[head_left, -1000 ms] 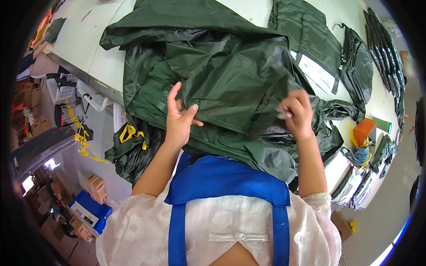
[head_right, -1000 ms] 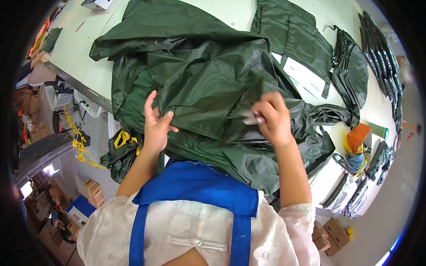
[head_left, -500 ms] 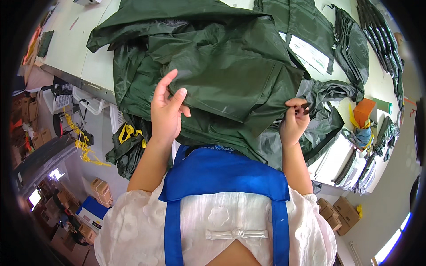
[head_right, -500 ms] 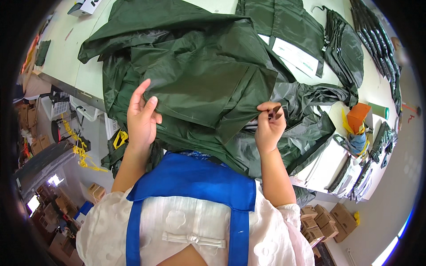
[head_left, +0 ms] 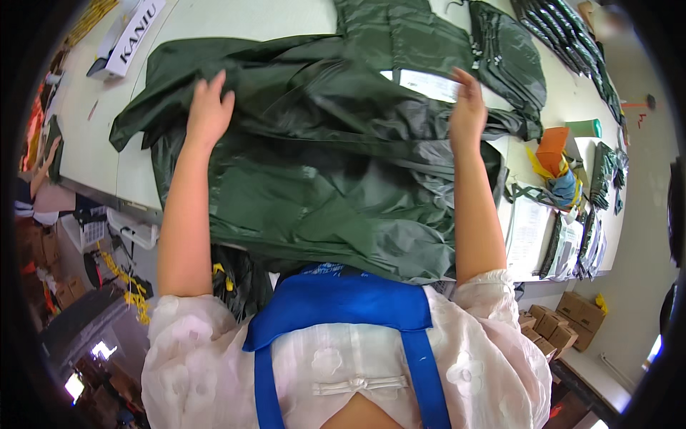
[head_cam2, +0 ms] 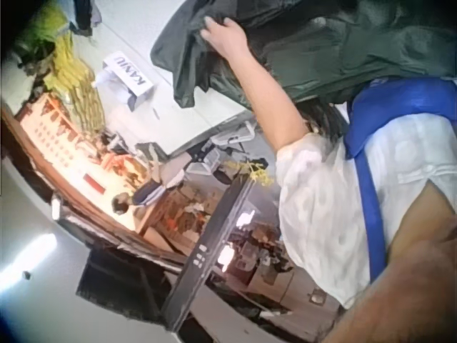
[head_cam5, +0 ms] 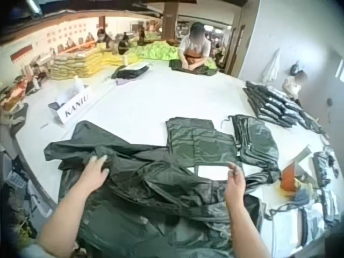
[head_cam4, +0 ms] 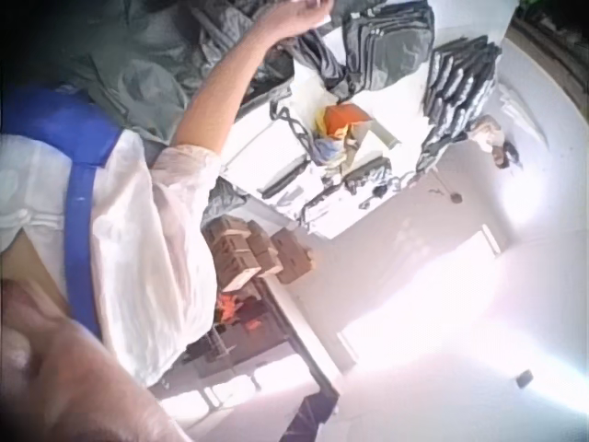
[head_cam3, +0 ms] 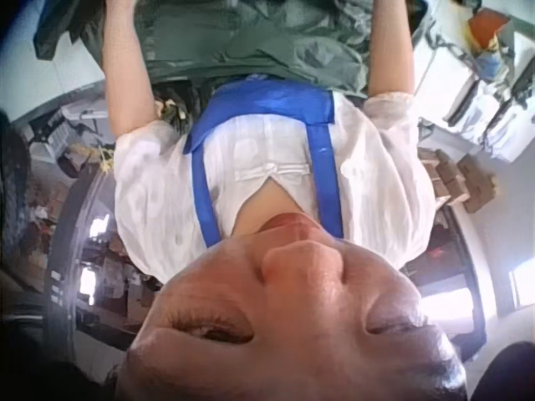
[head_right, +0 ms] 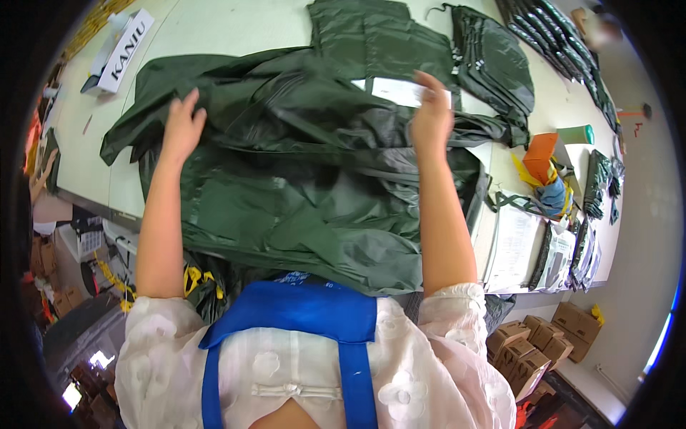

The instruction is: The person folds a large green fabric item on a white table, smoothing and aligning it into a compact rectangular shape. The person then places the folded item into a matching green bag and sets it aside.

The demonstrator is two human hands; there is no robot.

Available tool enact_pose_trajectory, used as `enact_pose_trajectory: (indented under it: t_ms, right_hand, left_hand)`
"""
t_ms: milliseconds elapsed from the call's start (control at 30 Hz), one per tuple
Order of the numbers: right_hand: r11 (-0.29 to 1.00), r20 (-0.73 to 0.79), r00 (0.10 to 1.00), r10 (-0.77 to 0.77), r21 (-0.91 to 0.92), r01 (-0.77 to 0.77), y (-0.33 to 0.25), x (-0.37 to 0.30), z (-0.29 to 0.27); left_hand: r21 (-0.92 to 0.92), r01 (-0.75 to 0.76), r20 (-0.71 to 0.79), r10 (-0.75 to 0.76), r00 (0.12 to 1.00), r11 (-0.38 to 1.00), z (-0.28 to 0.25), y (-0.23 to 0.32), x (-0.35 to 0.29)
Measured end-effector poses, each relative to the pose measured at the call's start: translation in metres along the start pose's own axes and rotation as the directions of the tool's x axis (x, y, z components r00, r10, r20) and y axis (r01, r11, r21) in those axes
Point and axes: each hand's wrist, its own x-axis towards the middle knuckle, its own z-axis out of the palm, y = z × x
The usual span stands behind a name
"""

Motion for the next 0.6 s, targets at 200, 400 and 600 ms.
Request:
enact_pose_trajectory:
  t_ms: [200,400,600]
  right_hand:
    - [0.591,-0.276,0.555,0.785,0.603,-0.536,0.223,0.037,-0.111]
    - [0.734,-0.342,0.75,0.567,0.622,-0.272,0.165,0.066,-0.108]
    - [0.999,0.493,0.87,0.027,0.009,-0.036,-0.035,-0.051,-0.039]
  left_hand:
    - [0.213,0.206,0.404,-0.278,0.872,0.955,0.021,0.031,-0.024]
    - [-0.37,0.211,0.302,-0.097,0.948,0.905,-0.006,0.096,-0.049]
    - [-0.945,0.321,0.326,0.139,0.935,0.052,-0.026,0.187,-0.051]
